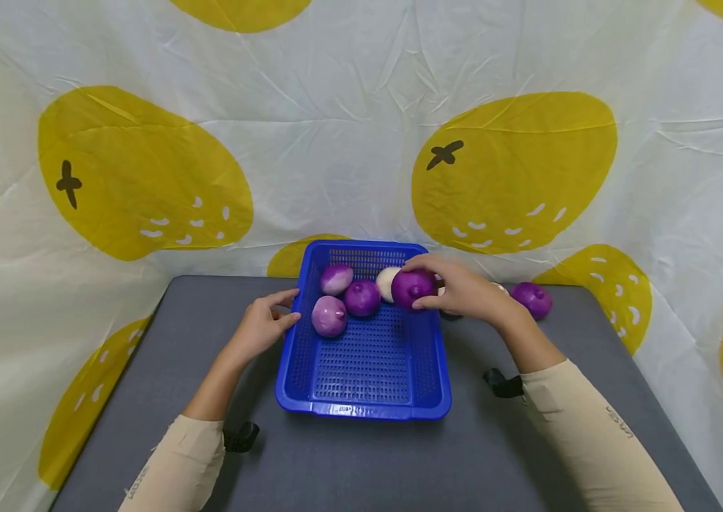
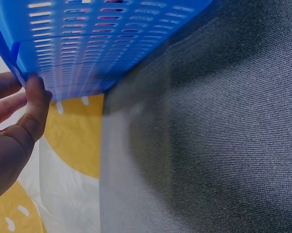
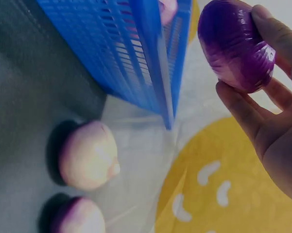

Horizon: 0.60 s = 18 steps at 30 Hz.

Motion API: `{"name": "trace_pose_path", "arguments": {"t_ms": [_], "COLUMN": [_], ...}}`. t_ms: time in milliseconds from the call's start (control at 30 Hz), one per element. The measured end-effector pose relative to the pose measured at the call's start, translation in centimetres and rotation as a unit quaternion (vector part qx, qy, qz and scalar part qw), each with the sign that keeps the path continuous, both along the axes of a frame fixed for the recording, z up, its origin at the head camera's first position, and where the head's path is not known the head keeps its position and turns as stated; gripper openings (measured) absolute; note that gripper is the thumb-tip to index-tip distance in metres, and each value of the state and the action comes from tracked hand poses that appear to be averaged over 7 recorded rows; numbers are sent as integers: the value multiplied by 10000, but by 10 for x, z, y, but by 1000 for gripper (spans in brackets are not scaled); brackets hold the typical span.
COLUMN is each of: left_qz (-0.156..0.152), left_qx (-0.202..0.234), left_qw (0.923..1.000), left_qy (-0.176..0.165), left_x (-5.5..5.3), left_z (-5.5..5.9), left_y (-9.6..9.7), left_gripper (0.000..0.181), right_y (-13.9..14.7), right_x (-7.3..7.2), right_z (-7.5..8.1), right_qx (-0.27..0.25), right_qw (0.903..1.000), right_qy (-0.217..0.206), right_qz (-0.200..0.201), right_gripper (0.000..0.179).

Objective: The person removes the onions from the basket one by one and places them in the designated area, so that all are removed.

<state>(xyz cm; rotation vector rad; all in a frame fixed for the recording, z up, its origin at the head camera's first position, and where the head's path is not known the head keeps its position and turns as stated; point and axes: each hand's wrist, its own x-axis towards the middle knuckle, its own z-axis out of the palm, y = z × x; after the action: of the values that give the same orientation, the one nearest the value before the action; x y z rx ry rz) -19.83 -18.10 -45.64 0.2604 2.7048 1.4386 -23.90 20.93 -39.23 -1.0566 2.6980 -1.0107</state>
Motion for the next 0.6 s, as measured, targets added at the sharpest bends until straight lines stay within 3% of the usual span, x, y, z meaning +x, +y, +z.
{"name": "trace_pose_path", "arguments": {"t_ms": [233, 367, 600], "left_qz": [10, 39, -15], "left_qx": [-33, -59, -53], "left_qw": [10000, 10000, 10000], "left_qy": [-7, -5, 48], "left_x": [0, 1, 1], "left_z": [2, 3, 3], "left_y": [0, -1, 0], "left_gripper": [52, 52, 52], "right_y": [31, 47, 85], "right_x": [8, 15, 27], "right_z": [1, -5, -11], "right_qx": [-545, -620, -1310], "right_qw": [9978, 9942, 9736], "right_qy": [119, 387, 357], "right_qz": [-349, -783, -1832], "right_gripper": [63, 64, 65]}}
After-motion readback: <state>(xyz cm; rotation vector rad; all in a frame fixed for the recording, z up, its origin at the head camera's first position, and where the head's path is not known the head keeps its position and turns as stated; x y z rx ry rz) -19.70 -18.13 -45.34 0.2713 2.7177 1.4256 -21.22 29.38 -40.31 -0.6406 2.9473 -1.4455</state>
